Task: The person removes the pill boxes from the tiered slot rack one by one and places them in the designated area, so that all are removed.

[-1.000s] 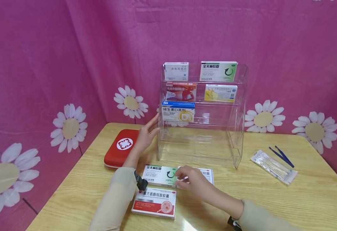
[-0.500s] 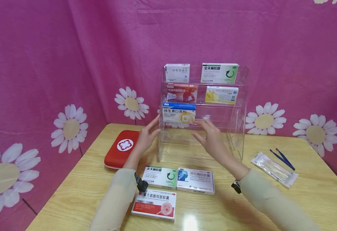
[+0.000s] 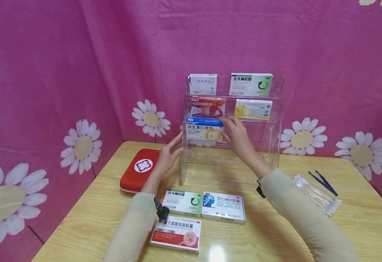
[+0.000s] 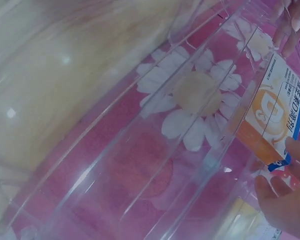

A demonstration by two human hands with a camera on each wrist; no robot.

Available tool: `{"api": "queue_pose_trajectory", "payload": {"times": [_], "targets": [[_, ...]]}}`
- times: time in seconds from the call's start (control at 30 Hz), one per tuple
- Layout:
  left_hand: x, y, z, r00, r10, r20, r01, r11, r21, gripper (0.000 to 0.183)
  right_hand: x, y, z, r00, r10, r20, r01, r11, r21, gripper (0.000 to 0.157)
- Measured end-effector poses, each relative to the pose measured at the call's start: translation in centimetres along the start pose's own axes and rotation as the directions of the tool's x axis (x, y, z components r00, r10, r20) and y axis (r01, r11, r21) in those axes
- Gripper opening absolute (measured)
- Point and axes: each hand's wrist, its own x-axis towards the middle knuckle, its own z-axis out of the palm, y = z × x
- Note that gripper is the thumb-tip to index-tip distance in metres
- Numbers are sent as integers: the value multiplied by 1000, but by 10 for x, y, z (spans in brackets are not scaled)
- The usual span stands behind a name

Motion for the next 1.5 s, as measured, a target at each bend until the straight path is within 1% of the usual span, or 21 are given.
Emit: {"api": "queue_pose_trajectory", "payload": {"times": [0.13, 0.33, 0.47, 0.63, 0.73, 0.9, 1.1, 1.2, 1.37, 1.5], "targets": [[-1, 0, 2, 1000, -1, 0, 1, 1000, -10, 61, 4, 0, 3, 998, 50, 41, -50, 999, -4, 39], [-1, -1, 0, 1000, 7, 2, -7, 1000, -8, 60, 4, 2, 7, 999, 42, 30, -42, 999, -1, 36], [-1, -2, 1, 1000, 4, -1, -4, 1000, 3, 60, 5, 4, 10, 997, 71, 11, -71, 996, 56, 32], [-2, -2, 1, 1000, -25, 4, 25, 1000, 12, 61, 6, 6, 10, 991, 135, 24, -137, 981, 137, 28], [-2, -2, 1, 1000, -28, 6, 28, 1000, 9, 62, 6, 9, 7, 989, 146, 17, -147, 976, 162, 27], [-1, -1, 0, 1000, -18, 5, 18, 1000, 9, 61, 6, 12, 1, 992, 127, -21, -121, 974, 194, 26], [-1, -3, -3, 1000, -11, 11, 11, 1000, 0, 62, 6, 15, -8, 994, 98, -40, -87, 972, 218, 27], [-1, -5, -4, 1000, -7, 14, 7, 1000, 4, 62, 5, 15, -14, 994, 97, -53, -83, 971, 222, 28], [1, -3, -6, 1000, -10, 12, 9, 999, 31, 62, 1, 11, -28, 990, 90, -110, -60, 965, 254, 29], [2, 0, -7, 1000, 0, 8, -1, 1000, 30, 62, -10, 9, -40, 983, 68, -168, -22, 965, 263, 30]]}}
